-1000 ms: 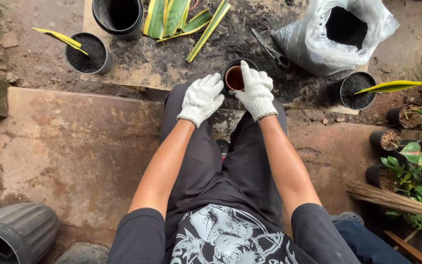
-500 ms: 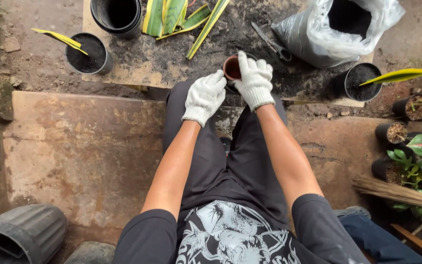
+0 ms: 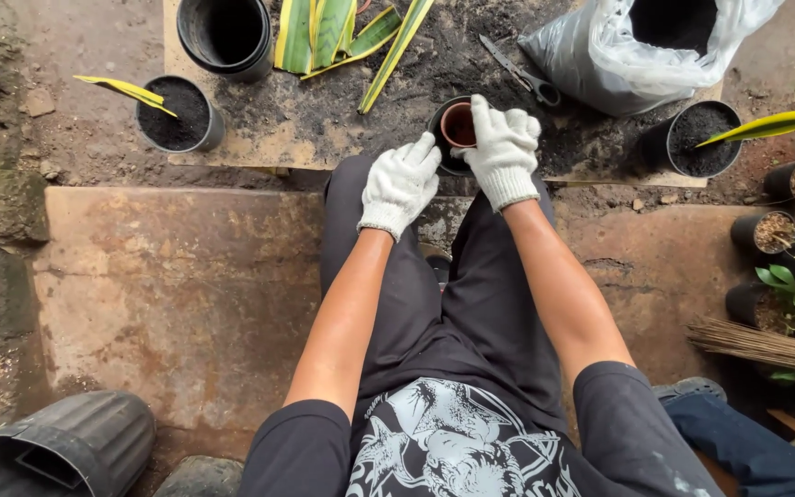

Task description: The person scoops soil from a large white bag using a small terracotta pot and pours it into a larger black plastic pot. They repeat this process to fill the black pot with soil.

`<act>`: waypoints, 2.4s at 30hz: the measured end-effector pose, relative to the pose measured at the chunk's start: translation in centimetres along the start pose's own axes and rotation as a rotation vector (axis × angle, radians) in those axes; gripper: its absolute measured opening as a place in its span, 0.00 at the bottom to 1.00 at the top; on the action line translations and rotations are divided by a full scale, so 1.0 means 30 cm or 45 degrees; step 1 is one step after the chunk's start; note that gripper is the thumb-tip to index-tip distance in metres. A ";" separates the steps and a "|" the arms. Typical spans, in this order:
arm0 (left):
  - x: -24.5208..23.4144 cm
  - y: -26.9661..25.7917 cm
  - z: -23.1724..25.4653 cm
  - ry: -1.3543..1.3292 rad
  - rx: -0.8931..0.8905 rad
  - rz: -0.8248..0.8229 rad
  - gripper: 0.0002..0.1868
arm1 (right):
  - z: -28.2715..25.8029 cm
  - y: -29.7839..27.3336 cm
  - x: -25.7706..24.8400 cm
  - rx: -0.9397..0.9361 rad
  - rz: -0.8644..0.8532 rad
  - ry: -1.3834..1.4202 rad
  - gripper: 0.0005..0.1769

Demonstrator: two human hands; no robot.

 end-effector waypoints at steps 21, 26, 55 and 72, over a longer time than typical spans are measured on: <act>0.050 -0.017 0.004 0.095 0.013 -0.011 0.13 | -0.046 -0.001 0.040 0.015 -0.022 0.158 0.50; 0.024 -0.007 0.035 0.144 0.022 0.089 0.12 | -0.031 -0.014 -0.016 0.114 -0.055 0.240 0.52; -0.066 -0.003 0.008 -0.180 -0.086 0.050 0.20 | -0.052 -0.104 -0.123 -0.200 0.341 0.267 0.51; -0.072 0.006 0.003 -0.261 -0.031 -0.004 0.25 | 0.112 -0.192 -0.338 -0.202 0.790 0.689 0.52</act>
Point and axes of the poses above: each hand's wrist, its own y-axis towards the middle knuckle, its own x-axis out of the palm, z = x × y, the point moved 8 cm from there along y, towards the middle knuckle, and after that the axes turned 1 degree about y, right-handed, at the moved point
